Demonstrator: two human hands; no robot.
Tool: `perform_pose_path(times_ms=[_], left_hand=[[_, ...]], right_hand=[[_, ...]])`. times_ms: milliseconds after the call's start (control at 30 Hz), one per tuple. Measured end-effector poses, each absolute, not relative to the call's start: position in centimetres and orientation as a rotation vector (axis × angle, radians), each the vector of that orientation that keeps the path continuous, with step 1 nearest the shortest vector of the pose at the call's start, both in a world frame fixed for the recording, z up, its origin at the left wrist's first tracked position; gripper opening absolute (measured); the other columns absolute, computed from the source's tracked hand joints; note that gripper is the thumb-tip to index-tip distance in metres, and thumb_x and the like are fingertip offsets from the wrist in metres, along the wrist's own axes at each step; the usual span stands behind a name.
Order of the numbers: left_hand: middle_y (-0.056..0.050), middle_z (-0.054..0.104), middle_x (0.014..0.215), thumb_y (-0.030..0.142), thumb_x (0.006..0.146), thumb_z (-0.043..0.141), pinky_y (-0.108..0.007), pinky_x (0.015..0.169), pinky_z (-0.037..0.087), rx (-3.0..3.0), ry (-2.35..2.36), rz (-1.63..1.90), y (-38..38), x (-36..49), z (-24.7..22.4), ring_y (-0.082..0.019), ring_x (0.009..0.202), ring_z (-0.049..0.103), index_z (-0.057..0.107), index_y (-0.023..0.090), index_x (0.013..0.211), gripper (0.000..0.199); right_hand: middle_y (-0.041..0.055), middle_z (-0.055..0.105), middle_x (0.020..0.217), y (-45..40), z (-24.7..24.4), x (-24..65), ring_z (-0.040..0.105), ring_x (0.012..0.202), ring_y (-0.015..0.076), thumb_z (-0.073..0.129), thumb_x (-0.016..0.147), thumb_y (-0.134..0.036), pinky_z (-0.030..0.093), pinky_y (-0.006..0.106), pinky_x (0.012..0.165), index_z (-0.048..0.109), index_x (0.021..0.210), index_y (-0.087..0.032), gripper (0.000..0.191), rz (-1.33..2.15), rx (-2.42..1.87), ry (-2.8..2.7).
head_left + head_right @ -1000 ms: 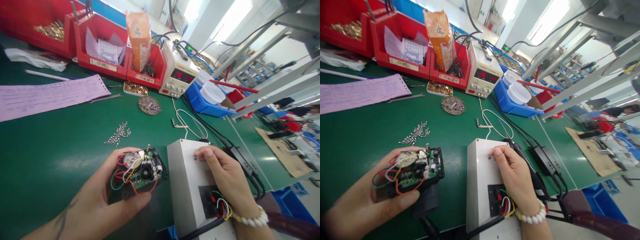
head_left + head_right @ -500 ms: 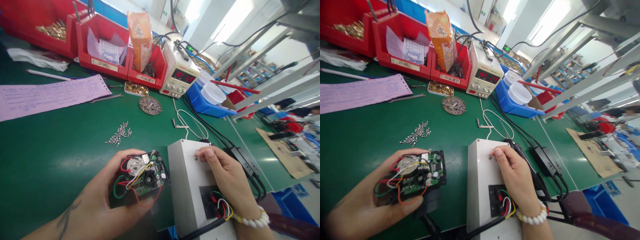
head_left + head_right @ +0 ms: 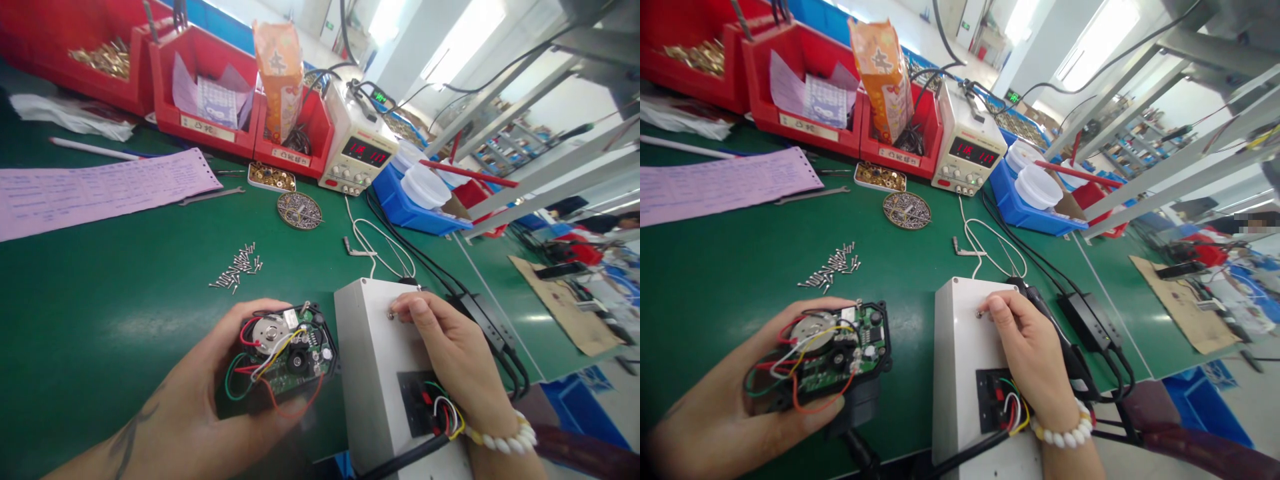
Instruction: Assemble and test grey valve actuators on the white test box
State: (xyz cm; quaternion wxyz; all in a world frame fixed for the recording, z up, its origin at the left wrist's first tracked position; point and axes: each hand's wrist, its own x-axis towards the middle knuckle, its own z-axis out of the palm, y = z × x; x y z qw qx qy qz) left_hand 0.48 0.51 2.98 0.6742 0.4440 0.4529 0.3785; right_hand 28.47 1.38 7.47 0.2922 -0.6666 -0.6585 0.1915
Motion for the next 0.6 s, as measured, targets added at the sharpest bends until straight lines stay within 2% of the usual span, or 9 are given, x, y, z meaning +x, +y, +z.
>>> perform_pose_path(times_ms=[167,333,433,600], left_hand=[[-0.004,0.076,0.086,0.045,0.066,0.075,-0.037,0.082,0.061,0.986,1.016,0.85,0.2,0.8,2.9,-0.033,0.098,0.072,0.066,0.033,0.13,0.065],[-0.003,0.078,0.101,0.044,0.066,0.083,-0.032,0.077,0.062,1.088,1.123,0.875,-1.4,0.1,1.7,-0.028,0.089,0.073,0.067,0.036,0.125,0.062],[0.001,0.078,0.104,0.044,0.067,0.084,-0.026,0.071,0.062,1.136,1.15,0.892,-1.8,0.0,1.6,-0.024,0.083,0.073,0.066,0.041,0.121,0.057],[0.001,0.078,0.097,0.049,0.069,0.084,-0.024,0.068,0.063,1.169,1.114,0.95,-1.6,0.5,1.9,-0.022,0.077,0.074,0.067,0.041,0.116,0.051]], right_hand=[[0.0025,0.069,0.084,1.3,7.4,28.6,0.063,0.08,0.0189,0.054,0.102,-0.058,0.048,0.028,0.075,0.071,0.083,-0.022,0.044,0.525,-1.744,-1.737],[0.0032,0.07,0.084,1.2,7.2,28.5,0.063,0.076,0.0192,0.055,0.101,-0.061,0.051,0.03,0.074,0.071,0.096,-0.021,0.043,0.523,-1.716,-1.684],[0.0043,0.07,0.085,1.3,7.1,28.5,0.063,0.079,0.0198,0.053,0.103,-0.059,0.051,0.03,0.075,0.072,0.088,-0.021,0.044,0.531,-1.695,-1.718],[0.0033,0.07,0.087,1.3,7.1,28.7,0.063,0.081,0.0184,0.054,0.104,-0.054,0.05,0.028,0.076,0.071,0.084,-0.021,0.042,0.555,-1.656,-1.729]])
